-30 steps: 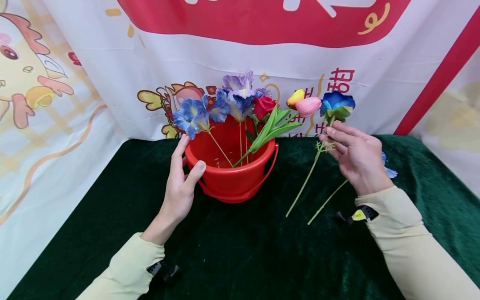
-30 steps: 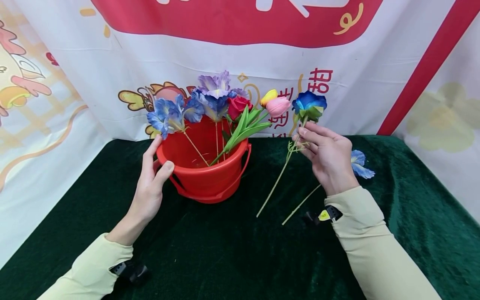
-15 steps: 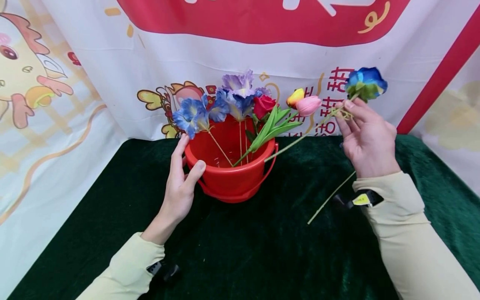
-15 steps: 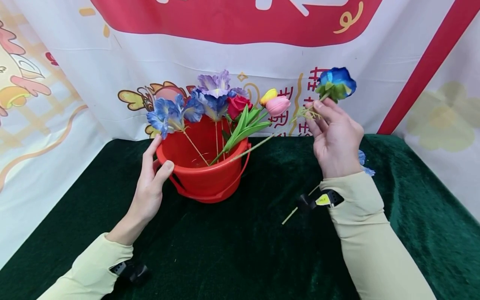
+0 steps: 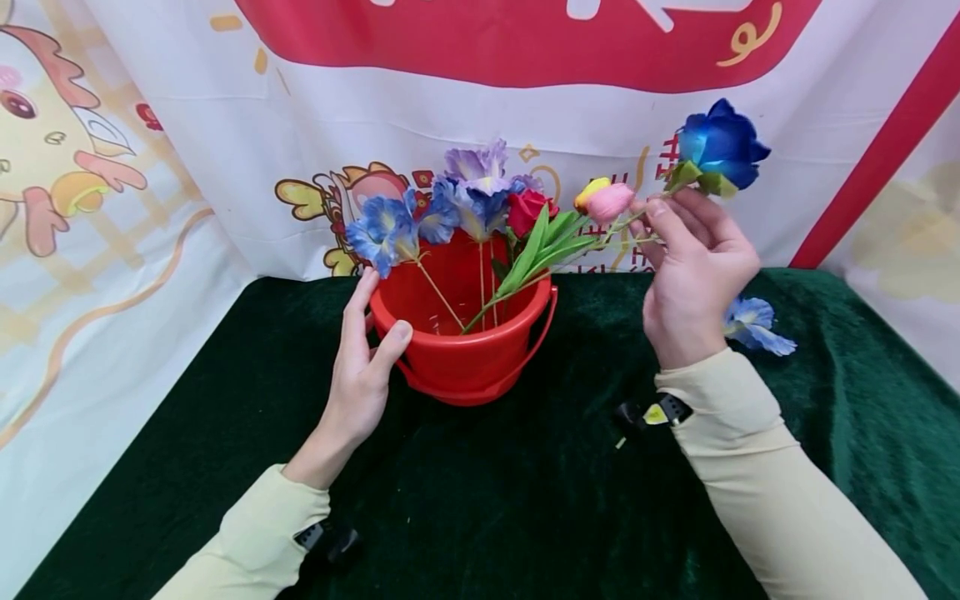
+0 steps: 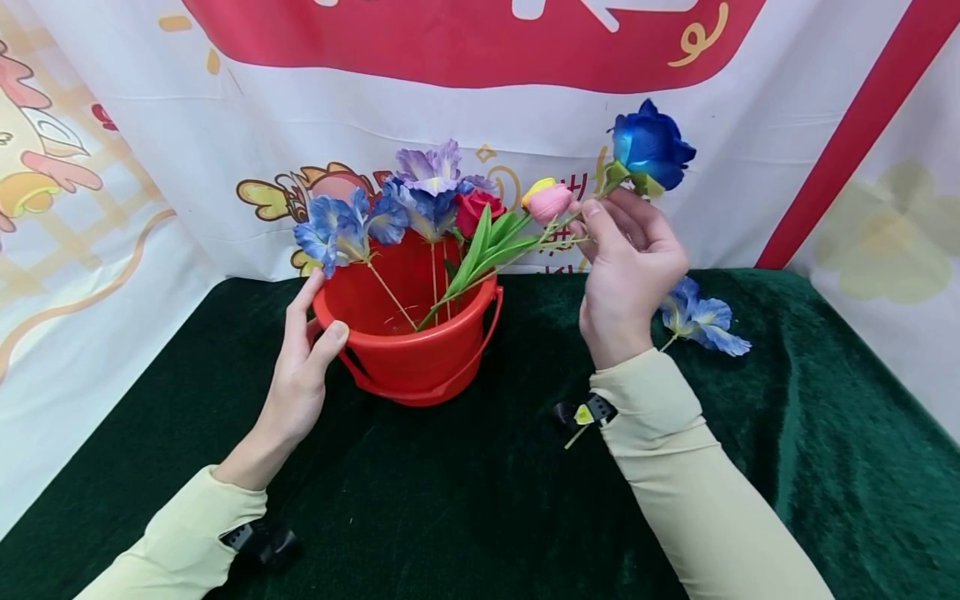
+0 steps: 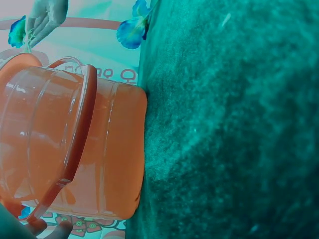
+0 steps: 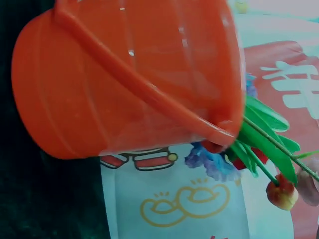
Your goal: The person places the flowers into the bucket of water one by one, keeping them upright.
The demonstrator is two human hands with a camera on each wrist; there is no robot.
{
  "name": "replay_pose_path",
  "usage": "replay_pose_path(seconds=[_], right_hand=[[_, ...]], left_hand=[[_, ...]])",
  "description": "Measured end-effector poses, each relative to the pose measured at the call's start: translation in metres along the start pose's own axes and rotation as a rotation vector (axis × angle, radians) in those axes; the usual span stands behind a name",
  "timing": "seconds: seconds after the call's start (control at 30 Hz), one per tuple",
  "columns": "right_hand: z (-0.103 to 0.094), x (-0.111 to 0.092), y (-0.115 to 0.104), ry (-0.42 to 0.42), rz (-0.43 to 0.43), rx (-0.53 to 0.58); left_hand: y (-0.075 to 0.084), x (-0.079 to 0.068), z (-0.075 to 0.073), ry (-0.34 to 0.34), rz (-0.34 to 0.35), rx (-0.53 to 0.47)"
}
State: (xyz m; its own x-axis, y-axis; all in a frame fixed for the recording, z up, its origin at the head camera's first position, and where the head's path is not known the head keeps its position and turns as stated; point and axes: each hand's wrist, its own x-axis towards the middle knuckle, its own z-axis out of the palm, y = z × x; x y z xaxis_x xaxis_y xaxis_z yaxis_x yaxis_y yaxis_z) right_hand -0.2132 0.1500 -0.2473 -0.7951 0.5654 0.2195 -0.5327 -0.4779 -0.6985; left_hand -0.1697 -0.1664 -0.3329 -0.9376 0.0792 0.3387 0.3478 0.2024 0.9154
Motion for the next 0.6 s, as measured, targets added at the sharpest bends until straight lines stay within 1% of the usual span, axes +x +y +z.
replay_pose_path(seconds=[0.07, 0.17, 0.23, 0.43, 0.5, 0.6], right_hand=[[0.003, -0.004, 0.006, -0.031, -0.063, -0.019], [0.007, -0.010, 0.015, -0.087, -0.117, -0.054], [0.009, -0.015, 0.020, -0.132, -0.143, -0.099], [0.008, -0.029, 0.037, -0.288, -0.252, -0.331], [0.007, -0.033, 0.041, -0.316, -0.274, -0.399], [0.006, -0.036, 0.045, -0.354, -0.287, -0.465]], left_hand=[[0.000, 0.000, 0.000, 0.001, 0.002, -0.001], [0.000, 0.000, 0.000, 0.001, 0.005, -0.003], [0.000, 0.000, 0.000, 0.000, 0.008, -0.008], [0.000, -0.001, 0.000, -0.002, 0.014, -0.019], [0.000, -0.001, 0.000, 0.000, 0.011, -0.018], [0.000, -0.001, 0.000, 0.001, 0.006, -0.013]])
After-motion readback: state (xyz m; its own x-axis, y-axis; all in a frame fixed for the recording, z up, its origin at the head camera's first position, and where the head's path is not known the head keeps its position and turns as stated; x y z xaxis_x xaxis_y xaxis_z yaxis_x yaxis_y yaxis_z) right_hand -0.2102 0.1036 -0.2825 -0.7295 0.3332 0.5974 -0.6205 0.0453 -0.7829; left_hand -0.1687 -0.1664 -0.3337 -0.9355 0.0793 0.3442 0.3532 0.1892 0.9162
